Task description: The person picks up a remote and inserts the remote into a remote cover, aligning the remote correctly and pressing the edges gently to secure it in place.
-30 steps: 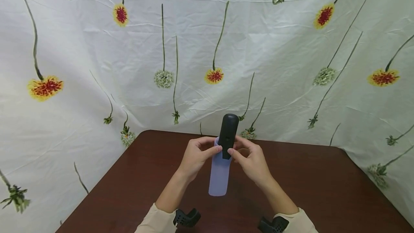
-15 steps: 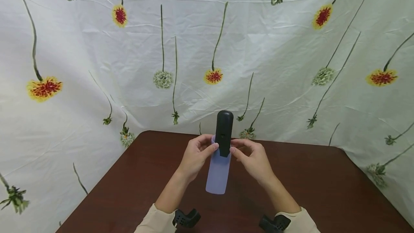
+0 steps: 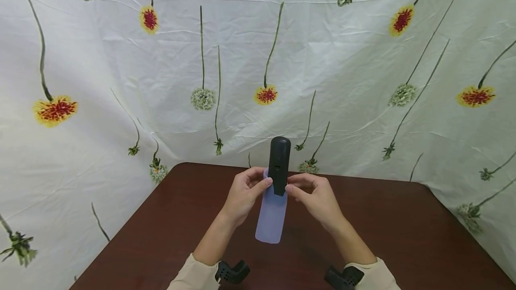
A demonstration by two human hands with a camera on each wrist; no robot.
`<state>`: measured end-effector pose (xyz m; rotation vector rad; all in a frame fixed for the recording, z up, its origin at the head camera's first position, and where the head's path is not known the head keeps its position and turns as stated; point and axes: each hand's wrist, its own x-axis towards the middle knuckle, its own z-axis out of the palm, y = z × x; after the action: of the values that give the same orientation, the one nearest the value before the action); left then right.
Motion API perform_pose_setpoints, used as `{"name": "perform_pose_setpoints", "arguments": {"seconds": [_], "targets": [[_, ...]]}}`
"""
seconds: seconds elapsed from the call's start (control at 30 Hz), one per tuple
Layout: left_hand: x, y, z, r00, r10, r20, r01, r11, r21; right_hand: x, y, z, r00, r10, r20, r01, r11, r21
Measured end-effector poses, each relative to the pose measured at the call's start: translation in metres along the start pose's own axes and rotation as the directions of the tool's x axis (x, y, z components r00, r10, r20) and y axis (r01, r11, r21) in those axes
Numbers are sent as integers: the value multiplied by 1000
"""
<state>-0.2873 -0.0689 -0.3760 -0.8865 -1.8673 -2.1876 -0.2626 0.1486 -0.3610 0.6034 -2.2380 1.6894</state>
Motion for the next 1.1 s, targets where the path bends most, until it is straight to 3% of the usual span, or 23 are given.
{"name": "perform_pose_setpoints", "arguments": {"seconds": [0.23, 0.6, 0.7, 0.87, 0.97, 1.1], "targets": [[0, 0, 0, 1000, 13, 2, -13, 1000, -3, 0, 1, 0, 1000, 2, 14, -2, 1000, 1], [0, 0, 2, 1000, 1, 8, -2, 999, 34, -1, 4, -2, 985, -133, 107, 138, 990, -38], [0, 2, 4, 1000, 24, 1, -24, 997, 79, -1, 3, 1, 991, -120, 67, 124, 991, -56], [0, 3, 8, 997, 67, -30, -61, 984, 169, -2, 1, 9, 995, -40, -88, 37, 999, -31], [0, 3, 10, 996, 70, -55, -59, 980, 189, -3, 0, 15, 987, -7, -162, 7, 1000, 4], [-1, 2, 10, 995, 63, -75, -50, 986, 162, -4, 0, 19, 983, 12, -183, -1, 998, 59]]}}
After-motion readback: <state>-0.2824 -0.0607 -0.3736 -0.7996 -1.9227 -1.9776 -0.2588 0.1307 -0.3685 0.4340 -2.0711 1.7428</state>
